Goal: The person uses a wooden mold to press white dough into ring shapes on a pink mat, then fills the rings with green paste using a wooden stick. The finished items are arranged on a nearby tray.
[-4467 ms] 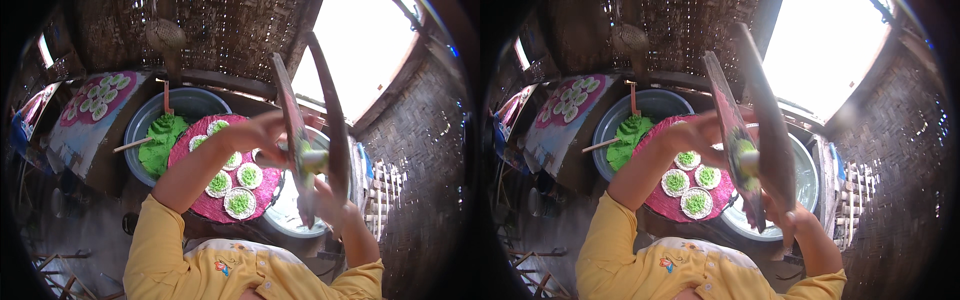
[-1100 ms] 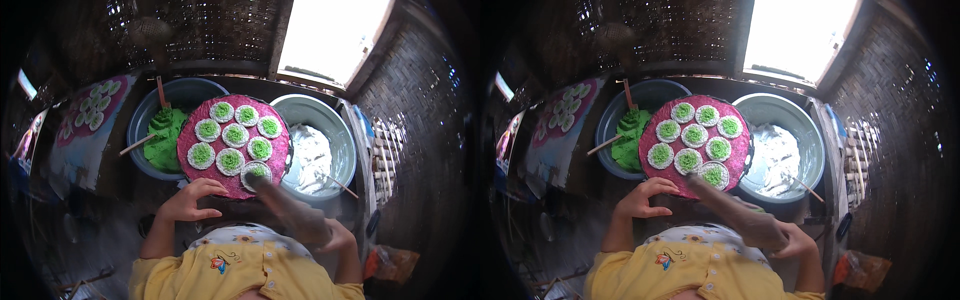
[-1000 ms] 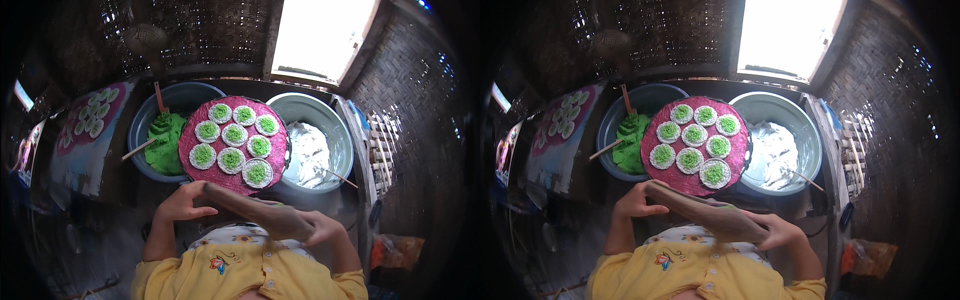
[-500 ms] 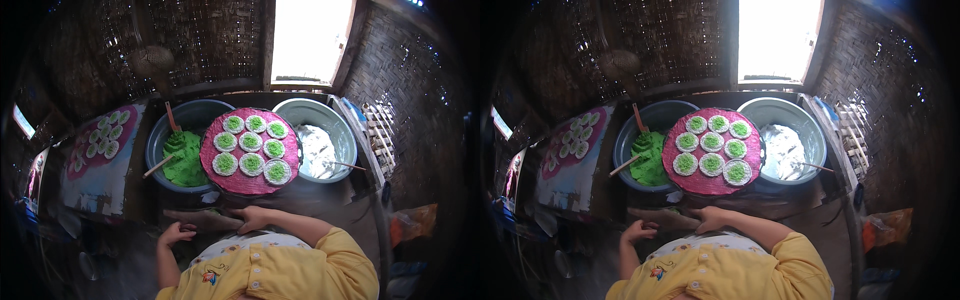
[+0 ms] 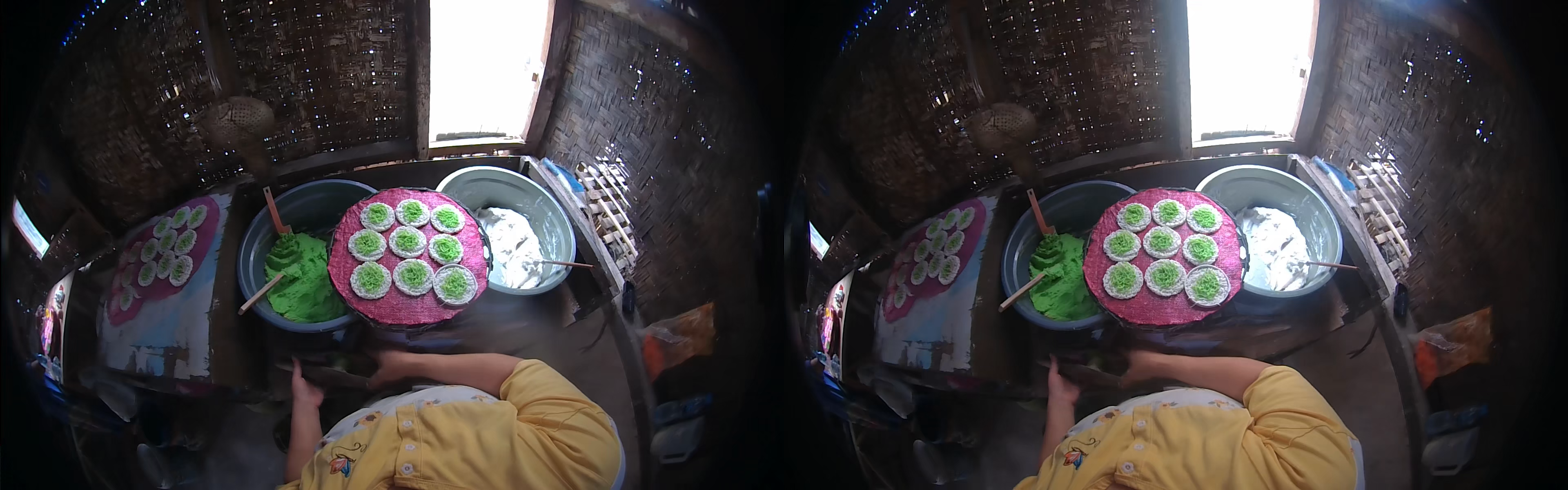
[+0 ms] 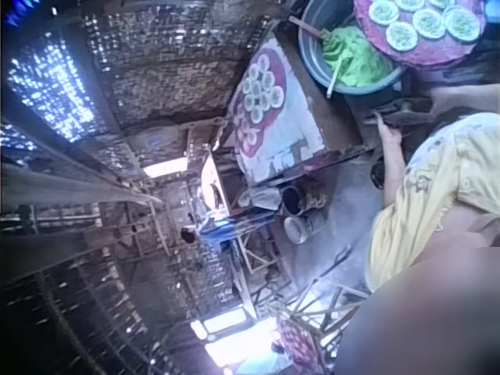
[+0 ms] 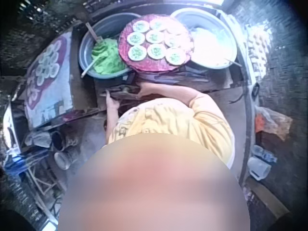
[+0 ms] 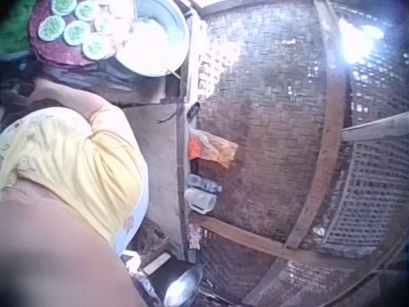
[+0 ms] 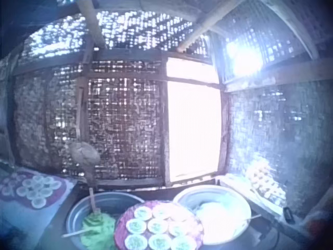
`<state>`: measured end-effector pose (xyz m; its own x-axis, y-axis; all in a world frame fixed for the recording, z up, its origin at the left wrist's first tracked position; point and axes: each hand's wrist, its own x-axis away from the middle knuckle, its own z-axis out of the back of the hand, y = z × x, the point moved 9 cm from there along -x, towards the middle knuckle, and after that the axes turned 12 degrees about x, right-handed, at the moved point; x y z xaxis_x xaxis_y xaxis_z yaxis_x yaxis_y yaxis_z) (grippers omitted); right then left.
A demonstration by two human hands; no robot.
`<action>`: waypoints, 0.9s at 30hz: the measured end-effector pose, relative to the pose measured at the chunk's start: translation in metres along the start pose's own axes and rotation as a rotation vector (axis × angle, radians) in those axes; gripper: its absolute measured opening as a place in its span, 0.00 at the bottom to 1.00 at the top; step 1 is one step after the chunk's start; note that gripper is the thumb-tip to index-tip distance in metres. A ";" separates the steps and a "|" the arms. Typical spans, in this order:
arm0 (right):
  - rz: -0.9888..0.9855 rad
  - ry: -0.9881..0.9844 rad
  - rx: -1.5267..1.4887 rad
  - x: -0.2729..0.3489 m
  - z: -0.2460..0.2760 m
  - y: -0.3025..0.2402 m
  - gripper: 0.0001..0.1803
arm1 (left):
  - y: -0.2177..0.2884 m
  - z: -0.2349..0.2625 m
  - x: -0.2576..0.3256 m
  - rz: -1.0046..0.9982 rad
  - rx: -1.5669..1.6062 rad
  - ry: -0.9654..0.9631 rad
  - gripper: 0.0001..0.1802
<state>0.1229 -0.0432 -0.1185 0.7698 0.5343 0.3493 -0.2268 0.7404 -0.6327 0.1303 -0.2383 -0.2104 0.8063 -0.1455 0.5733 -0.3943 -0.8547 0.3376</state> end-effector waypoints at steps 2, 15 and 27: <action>-0.163 -0.067 -0.264 -0.003 0.004 0.002 0.36 | 0.007 -0.012 -0.002 -0.015 -0.001 -0.048 0.30; 0.385 -0.249 -0.196 -0.010 -0.033 -0.102 0.36 | 0.061 0.039 0.059 0.055 -0.361 -0.062 0.34; -0.521 0.858 0.210 0.169 0.244 0.095 0.11 | 0.091 0.070 0.035 -0.430 -0.619 0.193 0.18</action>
<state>0.0857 0.2176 0.0492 0.9514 -0.2845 -0.1181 0.2211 0.8977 -0.3812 0.1538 -0.3556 -0.2115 0.8756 0.2736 0.3980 -0.2840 -0.3746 0.8826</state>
